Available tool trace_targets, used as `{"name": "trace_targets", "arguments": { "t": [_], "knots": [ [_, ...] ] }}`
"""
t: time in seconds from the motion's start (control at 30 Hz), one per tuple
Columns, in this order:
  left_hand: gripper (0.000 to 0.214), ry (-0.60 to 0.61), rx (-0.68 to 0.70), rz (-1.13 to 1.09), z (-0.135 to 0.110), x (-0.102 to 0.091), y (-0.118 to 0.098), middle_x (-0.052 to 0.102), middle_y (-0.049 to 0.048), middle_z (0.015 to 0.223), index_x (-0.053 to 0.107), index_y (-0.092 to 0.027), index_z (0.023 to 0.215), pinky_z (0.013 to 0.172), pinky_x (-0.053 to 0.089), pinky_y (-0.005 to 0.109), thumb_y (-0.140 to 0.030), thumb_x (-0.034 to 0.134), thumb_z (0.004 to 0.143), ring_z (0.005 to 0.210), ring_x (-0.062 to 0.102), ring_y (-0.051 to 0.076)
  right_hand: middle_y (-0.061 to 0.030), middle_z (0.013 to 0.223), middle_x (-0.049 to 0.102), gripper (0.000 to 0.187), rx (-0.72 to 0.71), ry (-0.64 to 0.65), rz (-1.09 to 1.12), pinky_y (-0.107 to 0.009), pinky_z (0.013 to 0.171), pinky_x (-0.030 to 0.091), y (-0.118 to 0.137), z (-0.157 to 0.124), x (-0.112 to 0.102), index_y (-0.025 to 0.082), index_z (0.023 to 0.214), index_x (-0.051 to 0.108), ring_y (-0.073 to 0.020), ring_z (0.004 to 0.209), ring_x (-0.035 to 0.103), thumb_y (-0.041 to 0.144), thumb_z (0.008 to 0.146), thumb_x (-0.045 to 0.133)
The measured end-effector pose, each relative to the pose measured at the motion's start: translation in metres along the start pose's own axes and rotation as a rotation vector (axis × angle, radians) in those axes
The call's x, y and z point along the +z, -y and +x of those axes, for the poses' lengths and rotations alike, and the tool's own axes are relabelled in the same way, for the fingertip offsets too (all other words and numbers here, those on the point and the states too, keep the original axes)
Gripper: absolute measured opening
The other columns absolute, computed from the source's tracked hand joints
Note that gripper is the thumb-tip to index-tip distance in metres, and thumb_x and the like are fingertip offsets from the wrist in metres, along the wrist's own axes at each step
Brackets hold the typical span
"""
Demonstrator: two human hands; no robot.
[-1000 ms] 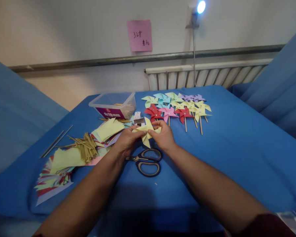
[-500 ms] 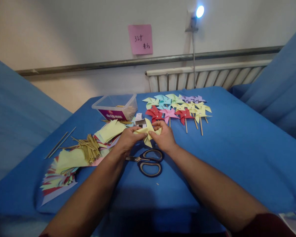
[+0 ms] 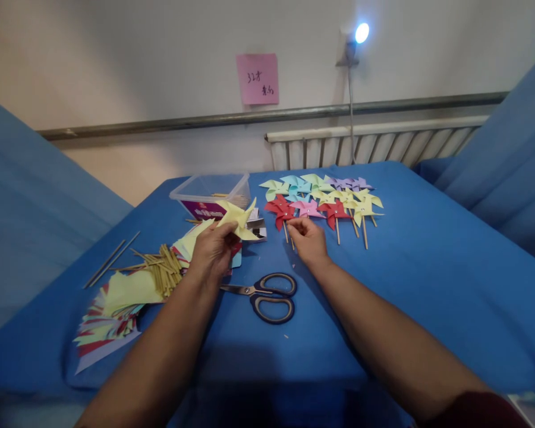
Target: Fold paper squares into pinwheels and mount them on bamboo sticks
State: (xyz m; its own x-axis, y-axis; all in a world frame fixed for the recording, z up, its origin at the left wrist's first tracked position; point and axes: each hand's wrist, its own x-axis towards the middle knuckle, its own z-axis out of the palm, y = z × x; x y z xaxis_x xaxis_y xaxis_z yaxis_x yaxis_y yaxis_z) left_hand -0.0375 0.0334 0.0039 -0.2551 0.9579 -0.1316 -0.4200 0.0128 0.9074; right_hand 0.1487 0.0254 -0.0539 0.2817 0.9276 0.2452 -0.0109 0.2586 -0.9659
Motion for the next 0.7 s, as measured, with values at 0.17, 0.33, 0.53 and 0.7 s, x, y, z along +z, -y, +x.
{"name": "trace_targets", "arguments": {
  "t": [0.17,0.33,0.53,0.7],
  "knots": [
    [0.027,-0.056,0.063,-0.040,-0.001,-0.001,-0.006,0.064,-0.0016,0.062,0.063,-0.013,0.070,0.053,0.045,0.023,-0.016,0.077,0.048,0.051,0.055,0.009,-0.0023,0.073,0.067,0.020,-0.069,0.115,-0.231,-0.026,0.060,0.046,-0.011,-0.008,0.003,0.017,0.086,0.070,-0.0145,0.063,0.059,0.033,0.078,0.062],
    [0.026,-0.053,0.091,-0.065,-0.002,-0.001,-0.007,0.063,-0.0013,0.062,0.063,-0.013,0.072,0.054,0.044,0.023,-0.017,0.077,0.050,0.053,0.055,0.010,-0.0054,0.093,0.069,0.021,-0.254,0.333,-0.658,-0.028,0.076,0.047,-0.004,-0.012,0.016,0.021,0.096,0.072,-0.0175,0.084,0.063,0.025,0.087,0.054],
    [0.026,-0.027,0.088,-0.091,-0.006,0.001,-0.007,0.065,0.0000,0.065,0.064,-0.013,0.072,0.057,0.045,0.023,-0.017,0.077,0.050,0.056,0.058,0.011,-0.0107,0.109,0.066,0.034,-0.240,0.539,-1.160,-0.031,0.080,0.047,0.026,-0.001,0.058,0.022,0.114,0.068,-0.0231,0.096,0.064,0.033,0.096,0.041],
    [0.025,-0.031,0.069,-0.099,-0.008,0.000,-0.008,0.066,0.0008,0.068,0.063,-0.014,0.072,0.058,0.046,0.023,-0.018,0.077,0.050,0.057,0.059,0.011,-0.0113,0.118,0.067,0.035,-0.138,0.678,-1.269,-0.032,0.083,0.048,0.035,0.019,0.081,0.025,0.121,0.064,-0.0266,0.106,0.063,0.029,0.095,0.041]
  ]
}}
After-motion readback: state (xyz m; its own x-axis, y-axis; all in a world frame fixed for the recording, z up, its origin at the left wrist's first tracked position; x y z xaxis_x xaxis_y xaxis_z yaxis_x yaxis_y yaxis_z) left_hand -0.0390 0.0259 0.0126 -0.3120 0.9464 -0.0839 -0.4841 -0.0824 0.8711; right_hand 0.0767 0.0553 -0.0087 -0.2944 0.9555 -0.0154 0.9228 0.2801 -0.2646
